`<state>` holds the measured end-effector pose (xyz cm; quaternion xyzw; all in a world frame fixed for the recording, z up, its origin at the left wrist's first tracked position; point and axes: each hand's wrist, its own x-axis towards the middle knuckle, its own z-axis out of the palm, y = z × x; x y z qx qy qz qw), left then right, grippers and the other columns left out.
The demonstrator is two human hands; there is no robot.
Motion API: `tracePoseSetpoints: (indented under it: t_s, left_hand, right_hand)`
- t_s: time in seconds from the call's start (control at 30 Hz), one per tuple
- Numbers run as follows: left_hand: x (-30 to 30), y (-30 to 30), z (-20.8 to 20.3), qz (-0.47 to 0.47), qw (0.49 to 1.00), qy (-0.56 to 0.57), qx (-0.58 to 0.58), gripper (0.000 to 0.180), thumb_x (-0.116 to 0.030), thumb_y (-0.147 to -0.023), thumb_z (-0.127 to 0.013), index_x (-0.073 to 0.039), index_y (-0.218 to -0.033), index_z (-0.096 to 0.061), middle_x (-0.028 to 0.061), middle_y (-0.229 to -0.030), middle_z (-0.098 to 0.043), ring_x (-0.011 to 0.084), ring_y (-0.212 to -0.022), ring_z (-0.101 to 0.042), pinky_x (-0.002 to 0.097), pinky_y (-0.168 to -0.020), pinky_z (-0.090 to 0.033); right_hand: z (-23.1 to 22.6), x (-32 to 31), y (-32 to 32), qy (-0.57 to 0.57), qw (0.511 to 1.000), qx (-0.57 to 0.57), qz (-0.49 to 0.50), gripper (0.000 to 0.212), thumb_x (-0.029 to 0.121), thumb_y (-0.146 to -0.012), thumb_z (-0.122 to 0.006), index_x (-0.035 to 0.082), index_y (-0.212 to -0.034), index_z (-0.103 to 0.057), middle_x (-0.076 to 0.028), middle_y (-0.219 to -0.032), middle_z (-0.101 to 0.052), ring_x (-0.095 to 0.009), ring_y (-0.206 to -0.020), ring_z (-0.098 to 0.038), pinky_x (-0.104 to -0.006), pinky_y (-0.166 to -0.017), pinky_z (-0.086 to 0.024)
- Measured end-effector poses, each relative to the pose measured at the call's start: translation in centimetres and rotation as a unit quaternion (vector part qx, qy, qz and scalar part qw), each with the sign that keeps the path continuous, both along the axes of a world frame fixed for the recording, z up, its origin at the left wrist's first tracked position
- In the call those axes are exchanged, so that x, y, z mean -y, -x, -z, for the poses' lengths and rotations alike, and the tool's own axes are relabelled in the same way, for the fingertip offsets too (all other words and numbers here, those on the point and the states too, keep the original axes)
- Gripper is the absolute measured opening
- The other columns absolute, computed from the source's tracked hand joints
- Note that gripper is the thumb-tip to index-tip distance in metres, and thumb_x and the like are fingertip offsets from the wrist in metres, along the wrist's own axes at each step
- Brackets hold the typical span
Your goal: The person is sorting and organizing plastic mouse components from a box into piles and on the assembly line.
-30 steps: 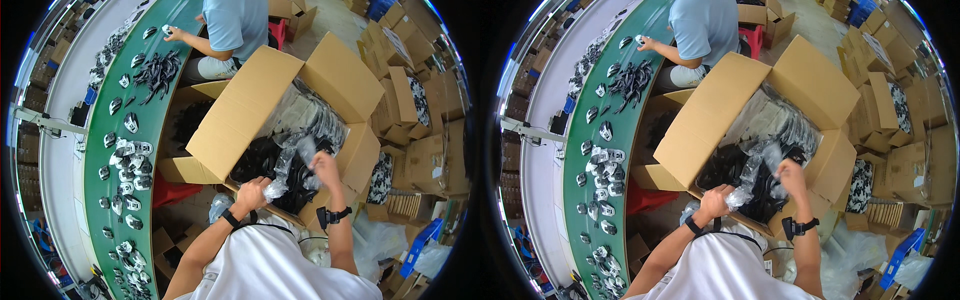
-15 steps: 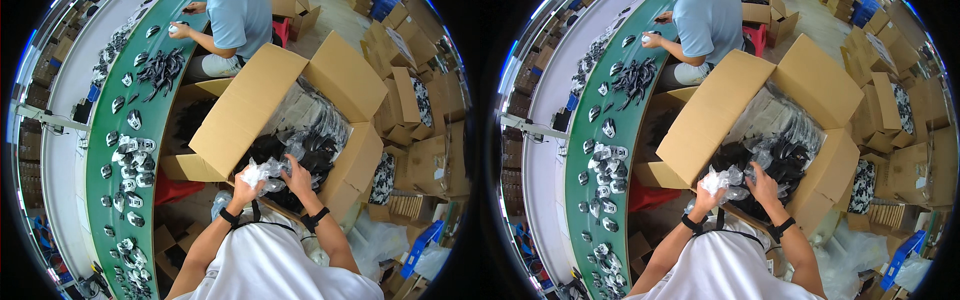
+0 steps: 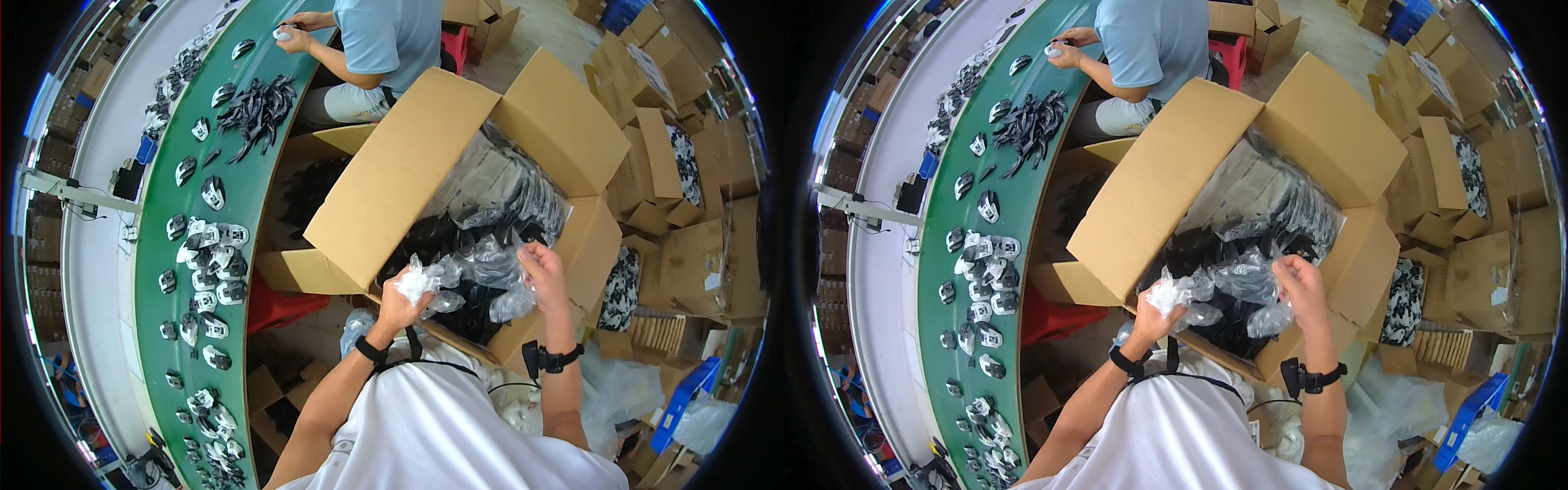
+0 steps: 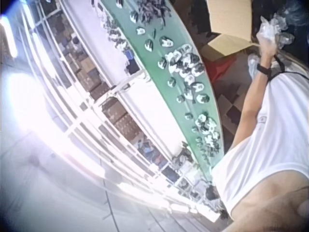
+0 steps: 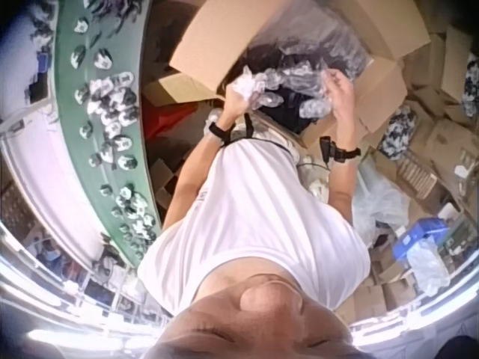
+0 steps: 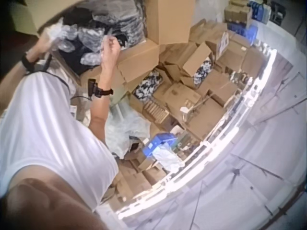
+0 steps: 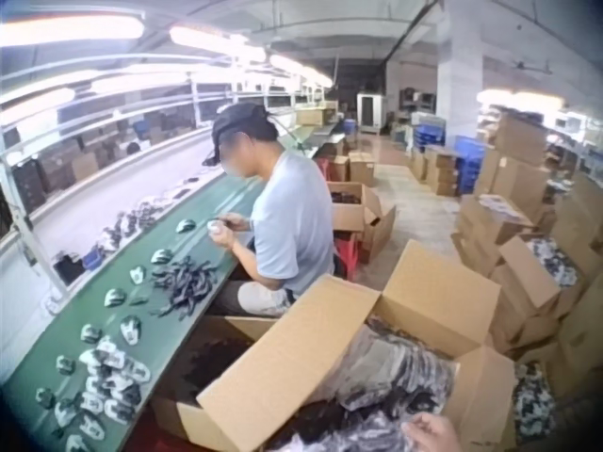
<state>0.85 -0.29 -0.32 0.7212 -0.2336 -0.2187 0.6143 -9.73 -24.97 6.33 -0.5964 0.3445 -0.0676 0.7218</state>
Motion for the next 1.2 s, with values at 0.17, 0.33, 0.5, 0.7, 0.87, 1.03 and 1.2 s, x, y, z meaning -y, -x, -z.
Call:
tracePoseSetpoints:
  t_s: [0.17,0.33,0.5,0.7,0.87,1.03,1.2]
  left_hand:
    - [-0.3,-0.1,-0.1,-0.003,1.000,-0.010,-0.005,0.026,-0.007,-0.070,-0.067,-0.002,-0.095,-0.063,0.0099,-0.084,-0.066,0.0214,-0.075,-0.064,0.0303,-0.072,-0.049]
    - [-0.2,-0.2,0.1,0.040,0.998,-0.054,0.005,0.030,-0.005,-0.073,-0.065,0.000,-0.102,-0.063,0.0087,-0.093,-0.067,0.0191,-0.082,-0.064,0.0300,-0.078,-0.049]
    - [-0.3,-0.3,0.0,0.027,0.998,-0.047,0.009,0.029,-0.005,-0.073,-0.065,0.000,-0.102,-0.063,0.0086,-0.093,-0.067,0.0190,-0.083,-0.064,0.0297,-0.080,-0.048]
    - [-0.1,0.1,1.0,-0.006,1.000,0.005,0.012,0.029,-0.006,-0.071,-0.067,-0.001,-0.099,-0.063,0.0111,-0.087,-0.067,0.0227,-0.077,-0.064,0.0311,-0.074,-0.050]
    - [0.1,0.1,0.4,-0.007,1.000,0.007,-0.006,0.028,-0.006,-0.071,-0.067,-0.001,-0.099,-0.062,0.0107,-0.086,-0.067,0.0214,-0.077,-0.064,0.0307,-0.074,-0.050]
    - [-0.3,0.0,0.0,0.000,0.999,-0.015,0.029,0.028,-0.006,-0.072,-0.067,-0.001,-0.098,-0.062,0.0107,-0.085,-0.067,0.0208,-0.076,-0.065,0.0304,-0.073,-0.050]
    - [-0.1,0.2,0.2,-0.004,1.000,-0.006,-0.002,0.027,-0.007,-0.071,-0.067,-0.002,-0.098,-0.062,0.0103,-0.084,-0.067,0.0226,-0.075,-0.064,0.0304,-0.073,-0.050]
  right_hand:
    - [-2.1,2.8,1.2,-0.004,0.997,0.071,0.011,0.011,0.016,-0.088,-0.061,0.005,-0.089,-0.058,-0.001,-0.067,-0.058,-0.010,-0.052,-0.052,-0.0242,-0.049,-0.040]
    - [3.3,2.1,0.0,0.446,0.894,0.012,-0.030,0.023,0.023,-0.076,-0.065,0.003,-0.071,-0.057,-0.016,-0.062,-0.058,-0.034,-0.057,-0.057,-0.0395,-0.056,-0.045]
    - [5.8,-2.4,-2.4,0.468,0.869,-0.094,-0.131,0.042,0.032,-0.070,-0.075,0.004,-0.057,-0.046,-0.016,-0.057,-0.055,-0.037,-0.056,-0.056,-0.0412,-0.052,-0.044]
    - [7.9,-5.7,-5.2,0.499,0.813,-0.159,-0.254,0.027,0.024,-0.076,-0.071,0.011,-0.095,-0.057,-0.014,-0.071,-0.065,-0.038,-0.071,-0.063,-0.0467,-0.061,-0.050]
    - [10.5,-4.3,-4.1,0.481,0.853,-0.054,-0.195,0.016,0.019,-0.082,-0.065,0.010,-0.094,-0.063,-0.016,-0.078,-0.067,-0.038,-0.075,-0.064,-0.0448,-0.064,-0.050]
    - [5.3,-0.4,-2.7,-0.087,0.989,0.111,-0.051,0.015,0.019,-0.085,-0.064,0.004,-0.084,-0.063,-0.002,-0.076,-0.061,-0.011,-0.067,-0.057,-0.0258,-0.062,-0.044]
    - [4.5,2.3,-2.2,0.313,0.920,-0.080,-0.223,0.015,0.016,-0.081,-0.061,0.001,-0.083,-0.064,-0.009,-0.075,-0.065,-0.019,-0.074,-0.061,-0.0320,-0.070,-0.046]
